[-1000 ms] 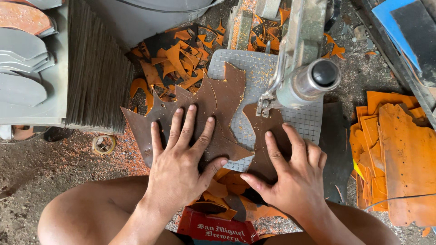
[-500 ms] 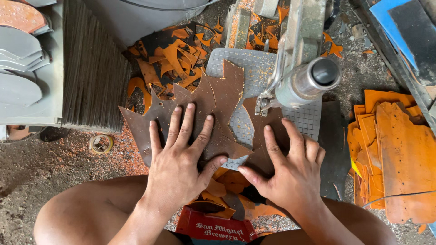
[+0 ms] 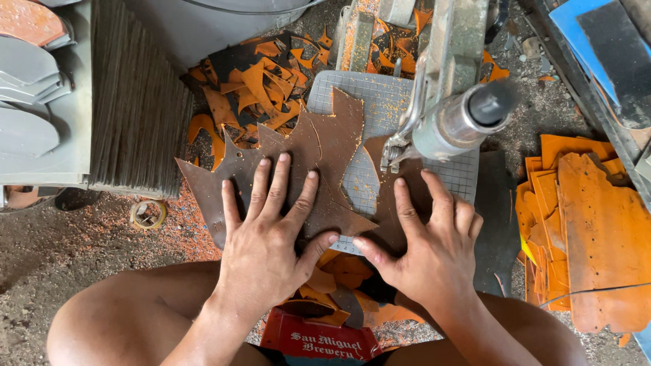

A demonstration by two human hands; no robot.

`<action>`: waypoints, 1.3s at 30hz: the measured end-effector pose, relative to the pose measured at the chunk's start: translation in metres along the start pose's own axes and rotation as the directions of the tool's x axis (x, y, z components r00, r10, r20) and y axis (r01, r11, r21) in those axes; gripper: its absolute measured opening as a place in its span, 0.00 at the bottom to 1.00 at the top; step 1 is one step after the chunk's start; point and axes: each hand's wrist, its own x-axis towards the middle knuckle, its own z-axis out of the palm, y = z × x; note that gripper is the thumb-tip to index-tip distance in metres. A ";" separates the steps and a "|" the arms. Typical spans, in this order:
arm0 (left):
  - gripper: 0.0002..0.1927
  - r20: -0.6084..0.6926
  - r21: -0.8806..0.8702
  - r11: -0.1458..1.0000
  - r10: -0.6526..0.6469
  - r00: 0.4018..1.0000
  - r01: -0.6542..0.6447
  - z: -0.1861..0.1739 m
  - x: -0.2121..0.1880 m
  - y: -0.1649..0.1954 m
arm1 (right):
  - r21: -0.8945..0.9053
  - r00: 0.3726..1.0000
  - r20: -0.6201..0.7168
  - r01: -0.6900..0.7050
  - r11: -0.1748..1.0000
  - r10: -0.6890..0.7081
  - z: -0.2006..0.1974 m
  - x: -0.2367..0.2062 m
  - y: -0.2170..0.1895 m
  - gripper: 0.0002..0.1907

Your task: The person uses a vertical cutting machine to cut brown rubber sheets into irregular shapes. They guide the material under the blade, rotate and reposition the sheet to follow curved outlines, and remove cut pieces as they are completed.

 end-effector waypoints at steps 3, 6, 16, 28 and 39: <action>0.40 -0.002 0.001 1.000 -0.002 1.000 0.002 0.000 0.000 0.000 | 0.004 1.000 -0.006 -0.001 1.000 0.001 0.000 0.002 0.001 0.45; 0.40 -0.004 0.003 1.000 -0.004 1.000 0.004 0.001 -0.001 0.000 | 0.017 1.000 -0.002 0.012 1.000 -0.012 0.000 0.004 0.003 0.45; 0.40 -0.010 0.020 0.999 -0.038 0.999 0.038 0.006 0.000 0.001 | 0.043 0.995 0.094 -0.025 0.999 0.020 0.000 0.010 0.008 0.51; 0.40 -0.021 0.021 0.997 -0.067 0.998 0.068 0.005 0.004 0.003 | 0.020 0.996 0.083 -0.020 1.000 0.018 0.002 0.016 0.006 0.50; 0.39 -0.028 0.025 0.996 -0.090 0.996 0.091 0.004 0.007 0.003 | -0.002 0.996 0.081 -0.042 0.999 0.042 0.006 0.019 0.006 0.50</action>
